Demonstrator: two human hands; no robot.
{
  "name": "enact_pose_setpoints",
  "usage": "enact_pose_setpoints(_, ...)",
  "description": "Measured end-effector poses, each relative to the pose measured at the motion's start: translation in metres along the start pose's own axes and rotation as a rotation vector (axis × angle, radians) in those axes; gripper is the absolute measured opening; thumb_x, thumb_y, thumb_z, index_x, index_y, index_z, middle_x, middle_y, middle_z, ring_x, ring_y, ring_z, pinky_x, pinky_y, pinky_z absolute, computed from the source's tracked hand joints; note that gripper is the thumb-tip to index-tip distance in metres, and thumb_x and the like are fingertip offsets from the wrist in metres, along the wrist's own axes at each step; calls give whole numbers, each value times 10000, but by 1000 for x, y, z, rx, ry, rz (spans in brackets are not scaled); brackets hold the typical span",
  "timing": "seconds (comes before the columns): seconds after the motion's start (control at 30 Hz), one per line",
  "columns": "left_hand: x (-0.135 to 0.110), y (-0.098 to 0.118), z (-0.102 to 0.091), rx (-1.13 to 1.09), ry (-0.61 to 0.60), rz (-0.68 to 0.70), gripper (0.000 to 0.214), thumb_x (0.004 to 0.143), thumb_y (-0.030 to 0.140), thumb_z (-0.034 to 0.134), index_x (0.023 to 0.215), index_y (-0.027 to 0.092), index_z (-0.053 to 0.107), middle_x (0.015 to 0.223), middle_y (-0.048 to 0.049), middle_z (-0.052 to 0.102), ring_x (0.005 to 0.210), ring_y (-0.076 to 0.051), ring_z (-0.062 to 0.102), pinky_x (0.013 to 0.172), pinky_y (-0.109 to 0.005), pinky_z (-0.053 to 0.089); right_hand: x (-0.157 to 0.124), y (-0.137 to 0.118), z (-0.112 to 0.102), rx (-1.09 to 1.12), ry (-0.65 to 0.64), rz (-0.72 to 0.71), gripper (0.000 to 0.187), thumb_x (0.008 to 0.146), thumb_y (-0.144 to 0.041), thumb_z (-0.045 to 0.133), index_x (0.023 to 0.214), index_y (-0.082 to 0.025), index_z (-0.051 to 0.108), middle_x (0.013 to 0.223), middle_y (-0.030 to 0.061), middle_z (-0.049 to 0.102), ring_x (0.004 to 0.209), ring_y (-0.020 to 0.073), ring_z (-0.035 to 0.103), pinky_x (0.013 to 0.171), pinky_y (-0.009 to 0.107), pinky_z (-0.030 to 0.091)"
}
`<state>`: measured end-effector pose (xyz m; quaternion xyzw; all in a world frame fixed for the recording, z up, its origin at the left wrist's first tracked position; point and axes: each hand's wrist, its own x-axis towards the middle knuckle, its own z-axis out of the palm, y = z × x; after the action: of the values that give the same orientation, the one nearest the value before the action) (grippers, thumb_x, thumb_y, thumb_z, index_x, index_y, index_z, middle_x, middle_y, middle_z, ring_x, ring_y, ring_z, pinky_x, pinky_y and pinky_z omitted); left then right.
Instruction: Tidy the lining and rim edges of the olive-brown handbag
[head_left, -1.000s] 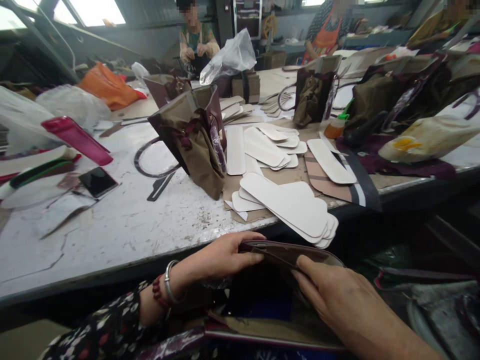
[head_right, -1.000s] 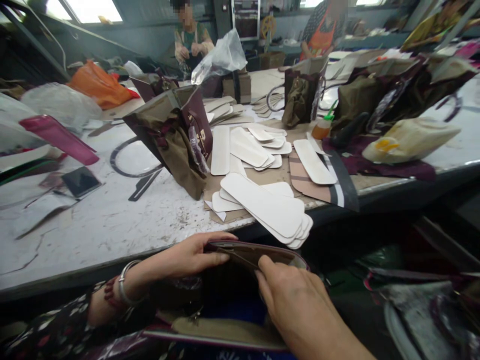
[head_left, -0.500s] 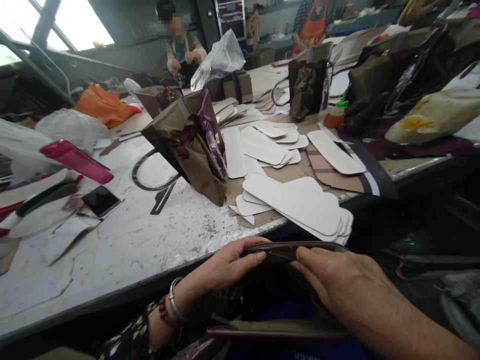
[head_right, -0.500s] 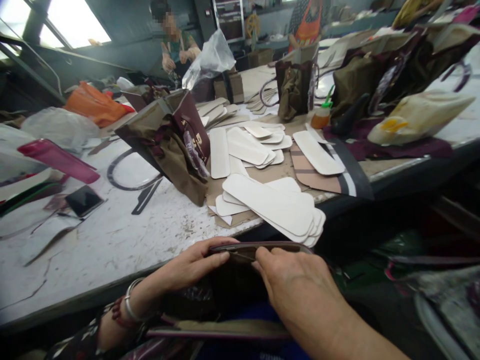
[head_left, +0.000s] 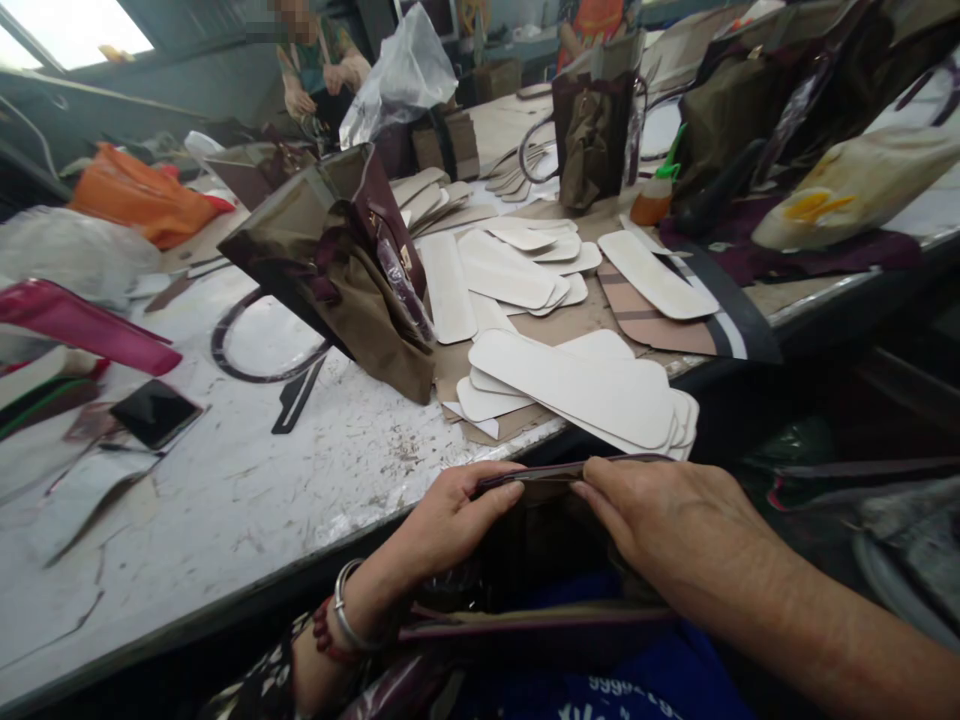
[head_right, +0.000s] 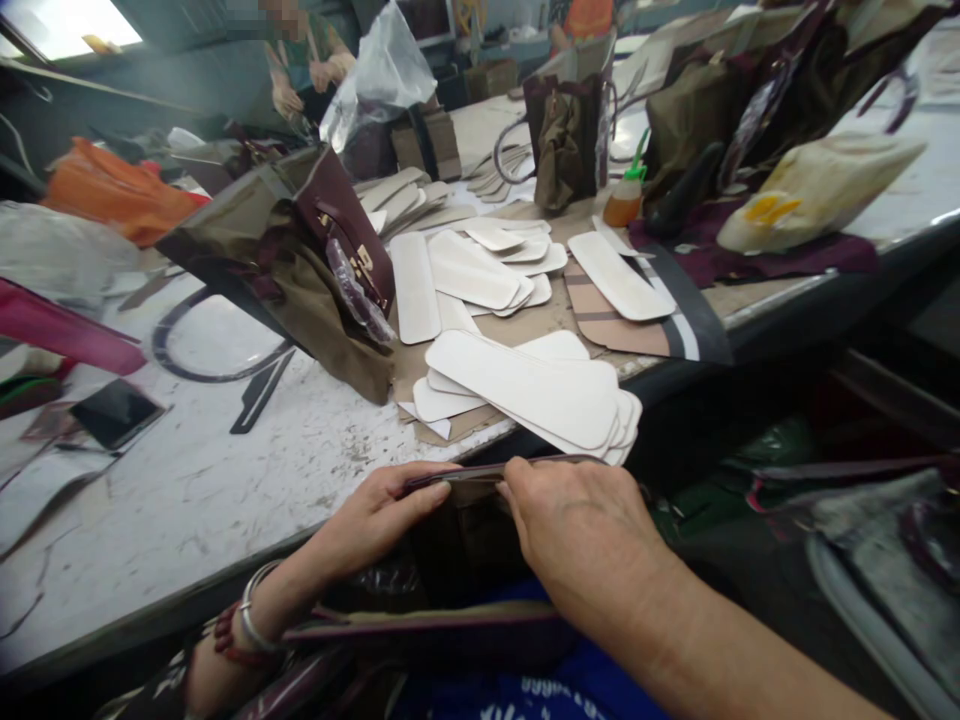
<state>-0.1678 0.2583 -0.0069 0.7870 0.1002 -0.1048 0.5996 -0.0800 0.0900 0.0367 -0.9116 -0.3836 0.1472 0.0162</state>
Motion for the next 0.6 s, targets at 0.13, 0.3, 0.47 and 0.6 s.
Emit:
enact_pose_setpoints(0.13,0,3,0,41,5,3,280,829,285,467,1036,154,603,909,-17,653,870,-175,574,770,-238,440,1,-1,0,-5,-1,7,235,846,-289,407,695,-233,577,645,5,649,586,181,612,478,270,246)
enact_pose_setpoints(0.3,0,6,0,204,19,90,251,841,295,439,951,167,625,878,-5,651,833,-163,570,729,-218,430,2,1,3,-33,39,4,226,843,-284,409,690,-226,564,622,4,639,574,169,602,473,263,231)
enact_pose_setpoints(0.47,2,7,3,302,59,159,229,803,336,510,847,155,643,783,-15,648,718,-144,568,651,-209,420,-2,4,6,-26,70,-5,207,842,-278,420,693,-227,556,597,-11,623,526,144,574,470,257,220)
enact_pose_setpoints(0.6,2,8,7,313,86,161,239,804,347,512,833,161,660,805,-23,664,731,-149,581,663,-212,424,-6,4,6,-15,92,0,197,837,-268,429,686,-226,549,585,-18,614,542,148,580,476,254,219)
